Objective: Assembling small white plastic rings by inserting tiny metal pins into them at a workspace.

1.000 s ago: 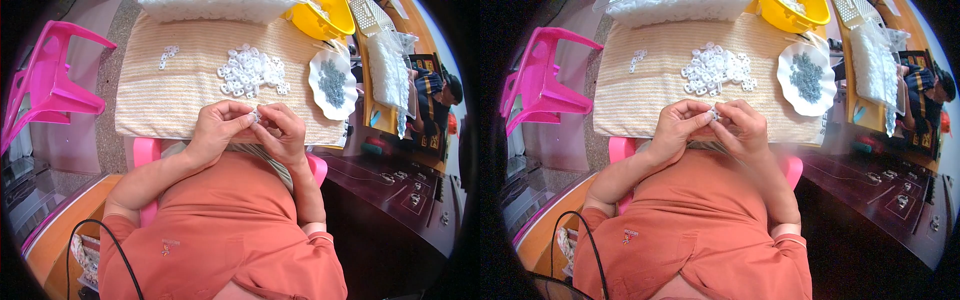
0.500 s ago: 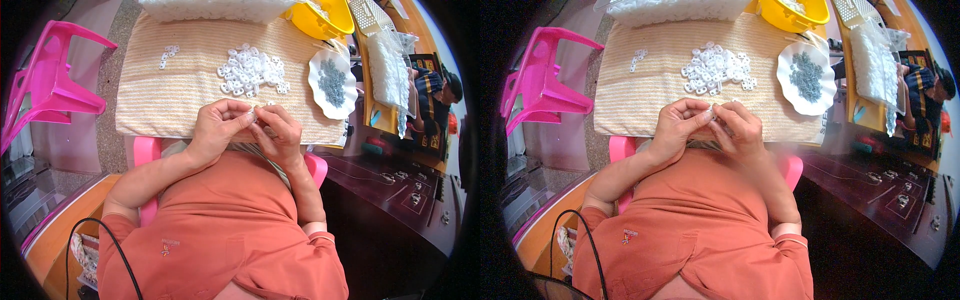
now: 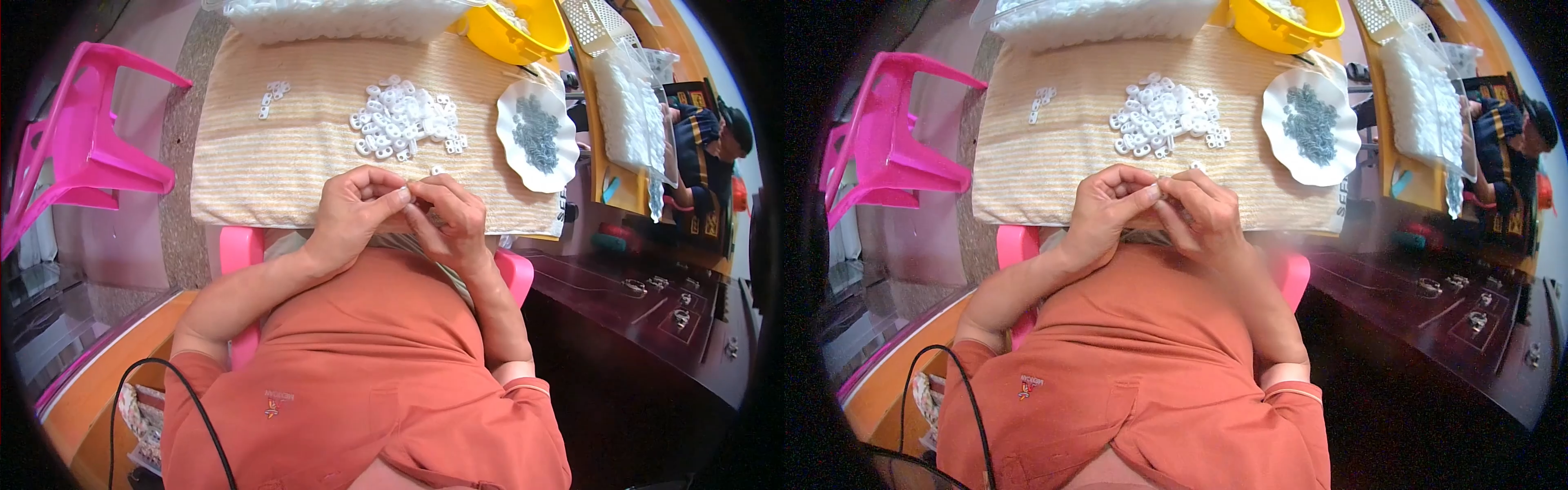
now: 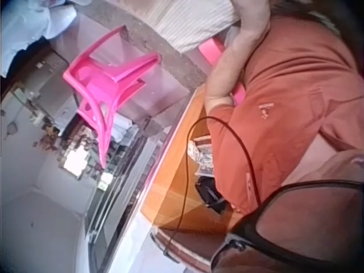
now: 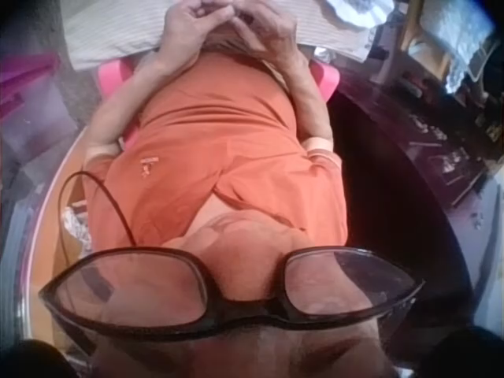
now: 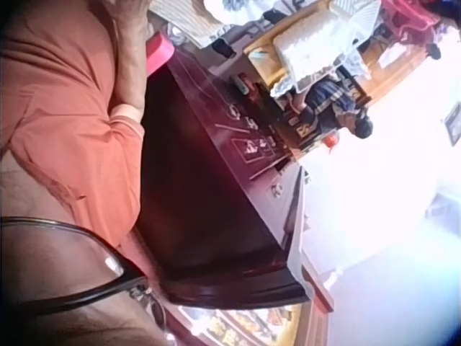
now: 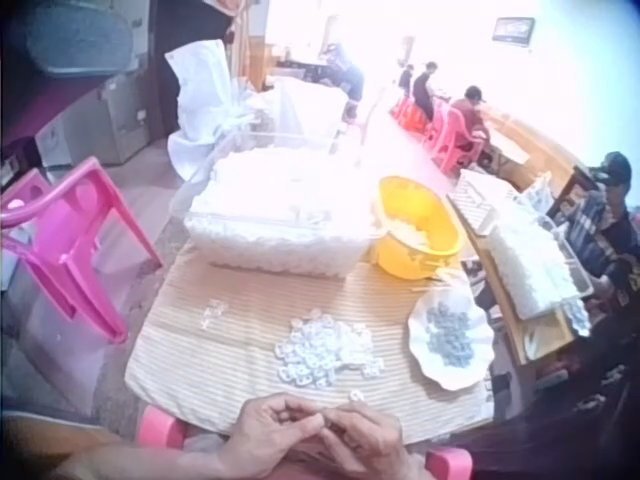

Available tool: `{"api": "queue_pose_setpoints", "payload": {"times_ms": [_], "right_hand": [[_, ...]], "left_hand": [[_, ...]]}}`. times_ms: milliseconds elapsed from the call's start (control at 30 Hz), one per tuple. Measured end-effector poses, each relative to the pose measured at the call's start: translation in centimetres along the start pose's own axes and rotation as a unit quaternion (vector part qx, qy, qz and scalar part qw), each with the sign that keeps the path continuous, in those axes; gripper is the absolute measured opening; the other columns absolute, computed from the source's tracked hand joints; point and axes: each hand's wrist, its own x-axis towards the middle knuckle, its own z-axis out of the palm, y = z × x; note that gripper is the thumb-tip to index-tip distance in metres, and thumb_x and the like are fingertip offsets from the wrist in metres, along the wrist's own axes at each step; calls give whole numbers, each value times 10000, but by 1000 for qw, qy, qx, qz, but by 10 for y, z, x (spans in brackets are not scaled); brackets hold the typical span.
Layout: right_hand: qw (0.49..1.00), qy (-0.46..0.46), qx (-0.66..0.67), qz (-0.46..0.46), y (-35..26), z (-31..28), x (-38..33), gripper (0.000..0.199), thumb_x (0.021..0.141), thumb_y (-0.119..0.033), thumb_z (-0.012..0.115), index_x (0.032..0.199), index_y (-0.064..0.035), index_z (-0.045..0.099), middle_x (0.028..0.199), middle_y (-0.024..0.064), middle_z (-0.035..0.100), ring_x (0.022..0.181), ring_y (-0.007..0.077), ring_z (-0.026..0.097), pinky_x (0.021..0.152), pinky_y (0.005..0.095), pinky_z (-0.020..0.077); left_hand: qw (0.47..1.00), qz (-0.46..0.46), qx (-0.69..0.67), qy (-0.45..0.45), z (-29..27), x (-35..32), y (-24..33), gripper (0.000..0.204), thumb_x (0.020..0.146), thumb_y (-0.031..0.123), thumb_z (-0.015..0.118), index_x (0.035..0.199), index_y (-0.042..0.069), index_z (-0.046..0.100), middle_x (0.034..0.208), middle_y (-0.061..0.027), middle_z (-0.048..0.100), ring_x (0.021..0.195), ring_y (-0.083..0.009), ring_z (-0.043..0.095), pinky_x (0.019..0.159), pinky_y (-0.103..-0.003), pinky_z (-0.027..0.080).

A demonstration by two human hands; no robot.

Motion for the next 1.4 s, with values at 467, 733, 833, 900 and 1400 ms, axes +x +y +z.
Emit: {"api": "queue_pose_setpoints", "payload": {"times_ms": [467,733,833,900,1400], "right_hand": [[994,41,81,64,8,7,-4,258,731,40,765,960,33,646,790,85,616,655,105,576,541,212,442],[994,45,84,61,5,8,-2,242,737,36,763,949,37,647,800,84,621,653,95,569,537,206,434],[995,45,73,57,5,7,-2,245,736,27,765,950,35,646,810,88,625,655,101,576,535,210,439],[996,42,55,51,3,7,-1,250,735,22,765,954,33,645,816,93,627,654,109,582,536,216,446],[1000,18,-13,7,0,2,1,213,744,2,742,929,22,638,811,136,635,651,214,624,561,289,494]], "left_hand": [[999,-13,-51,4,2,1,3,149,925,95,606,1002,-31,622,882,-82,676,775,-128,662,713,-262,573],[998,-33,-56,-13,-4,3,1,156,928,103,600,1031,-12,621,973,-96,665,861,-178,670,799,-330,580],[997,-40,-71,7,0,1,4,131,912,78,620,984,-31,620,914,-89,671,817,-137,659,749,-271,574],[997,-31,-72,4,0,1,4,129,911,70,619,990,-33,619,919,-92,671,814,-138,659,752,-273,574],[996,-40,-73,-18,-4,1,3,119,915,64,609,996,-20,633,939,-101,669,850,-176,668,789,-320,578]]}}
